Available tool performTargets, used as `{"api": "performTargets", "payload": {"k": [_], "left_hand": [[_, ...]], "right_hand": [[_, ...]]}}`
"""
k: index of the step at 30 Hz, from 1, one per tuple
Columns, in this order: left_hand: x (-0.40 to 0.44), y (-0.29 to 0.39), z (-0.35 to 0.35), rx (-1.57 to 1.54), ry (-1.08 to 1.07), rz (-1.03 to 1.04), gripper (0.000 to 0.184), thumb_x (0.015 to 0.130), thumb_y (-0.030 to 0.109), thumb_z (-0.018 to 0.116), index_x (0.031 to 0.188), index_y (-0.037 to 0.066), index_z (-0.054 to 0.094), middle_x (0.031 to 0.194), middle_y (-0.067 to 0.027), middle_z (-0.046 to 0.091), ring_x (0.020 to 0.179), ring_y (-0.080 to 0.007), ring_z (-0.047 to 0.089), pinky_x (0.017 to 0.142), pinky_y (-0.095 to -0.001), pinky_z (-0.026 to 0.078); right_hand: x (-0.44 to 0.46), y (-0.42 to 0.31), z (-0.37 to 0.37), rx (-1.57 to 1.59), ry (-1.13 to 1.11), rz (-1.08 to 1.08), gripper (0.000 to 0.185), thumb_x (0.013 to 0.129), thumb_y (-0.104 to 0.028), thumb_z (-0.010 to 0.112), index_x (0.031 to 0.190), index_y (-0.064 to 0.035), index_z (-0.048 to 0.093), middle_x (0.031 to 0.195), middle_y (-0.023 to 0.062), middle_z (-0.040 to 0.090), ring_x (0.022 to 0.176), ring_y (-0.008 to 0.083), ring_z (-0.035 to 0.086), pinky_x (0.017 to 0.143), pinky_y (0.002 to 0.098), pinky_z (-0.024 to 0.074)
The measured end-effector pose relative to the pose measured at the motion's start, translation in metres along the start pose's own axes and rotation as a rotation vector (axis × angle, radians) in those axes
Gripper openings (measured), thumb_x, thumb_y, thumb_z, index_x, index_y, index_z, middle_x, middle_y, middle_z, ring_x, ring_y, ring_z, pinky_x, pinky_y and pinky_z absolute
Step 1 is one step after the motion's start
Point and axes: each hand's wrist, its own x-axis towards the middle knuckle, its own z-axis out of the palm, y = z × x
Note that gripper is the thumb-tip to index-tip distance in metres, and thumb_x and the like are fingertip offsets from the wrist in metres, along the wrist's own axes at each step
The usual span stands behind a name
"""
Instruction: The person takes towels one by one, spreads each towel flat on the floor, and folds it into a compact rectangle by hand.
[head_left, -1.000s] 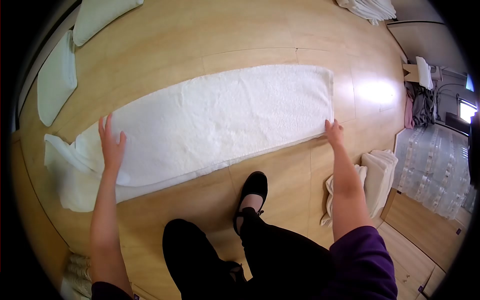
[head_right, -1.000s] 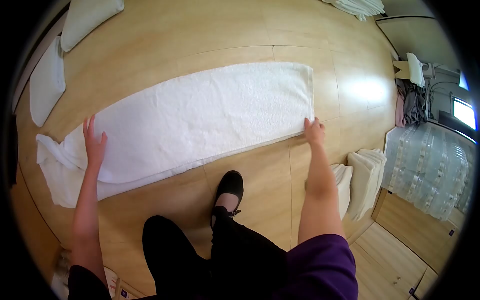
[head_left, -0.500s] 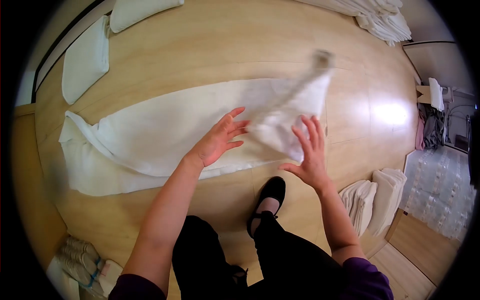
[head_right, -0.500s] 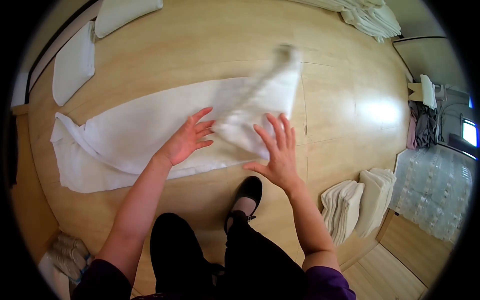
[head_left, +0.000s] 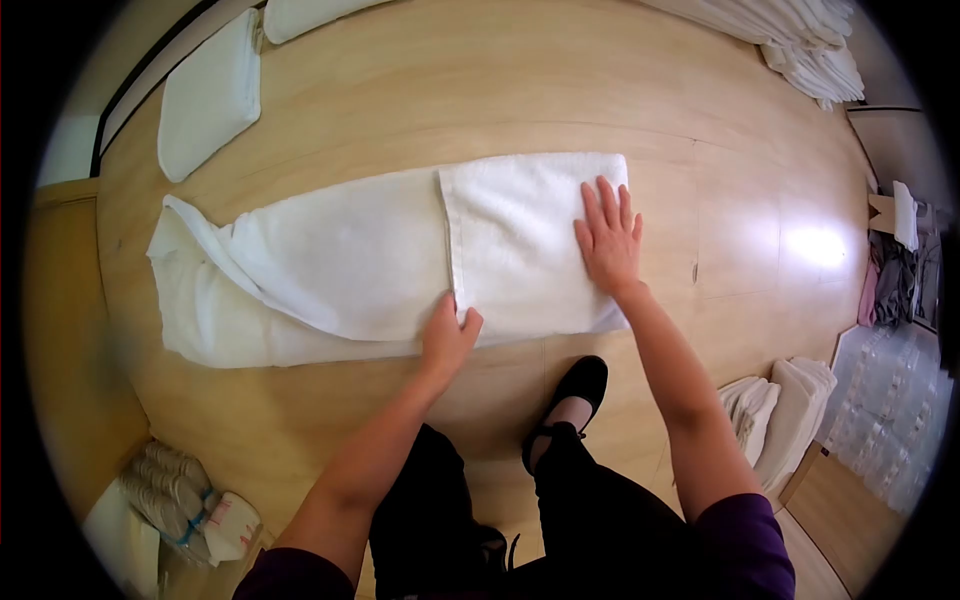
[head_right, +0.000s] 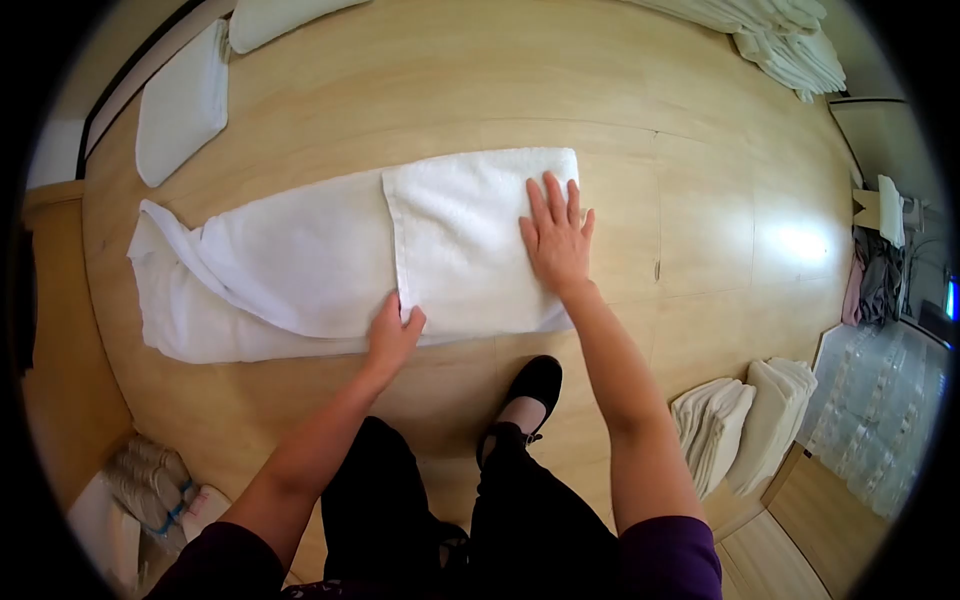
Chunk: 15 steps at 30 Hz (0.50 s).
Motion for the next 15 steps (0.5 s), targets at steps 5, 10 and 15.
{"api": "performTargets", "payload": {"k": [5, 10, 15], "left_hand": [[0.001, 0.013, -0.035, 0.379, -0.272, -0.146, 0.035, 0.08, 0.042, 0.055, 0.082, 0.007, 0.056, 0.077, -0.014, 0.061, 0.073, -0.0325, 0.059, 0.062, -0.0447, 0.045], [-0.001, -0.005, -0.057, 0.208, -0.248, 0.028, 0.028, 0.082, 0.036, 0.057, 0.079, 0.008, 0.057, 0.073, -0.0097, 0.06, 0.067, -0.0273, 0.058, 0.059, -0.0378, 0.045], [0.043, -0.024, -0.131, -0.143, 0.469, 0.021, 0.018, 0.088, 0.023, 0.054, 0.092, 0.005, 0.057, 0.077, -0.0066, 0.06, 0.069, -0.016, 0.057, 0.066, -0.0295, 0.048]], "right_hand": [[-0.01, 0.024, 0.009, 0.358, 0.301, 0.102, 0.057, 0.081, -0.02, 0.06, 0.129, -0.0002, 0.036, 0.126, 0.0233, 0.041, 0.117, 0.036, 0.039, 0.097, 0.0413, 0.0339], [-0.021, 0.053, -0.011, 1.242, -0.454, 0.668, 0.061, 0.08, -0.036, 0.064, 0.121, 0.0051, 0.045, 0.112, 0.0154, 0.056, 0.098, 0.0232, 0.054, 0.084, 0.0354, 0.0455], [0.027, 0.157, -0.077, 0.88, -0.321, 0.453, 0.057, 0.084, -0.035, 0.059, 0.122, 0.0029, 0.043, 0.096, 0.0114, 0.058, 0.086, 0.0182, 0.054, 0.075, 0.0312, 0.0454]]}}
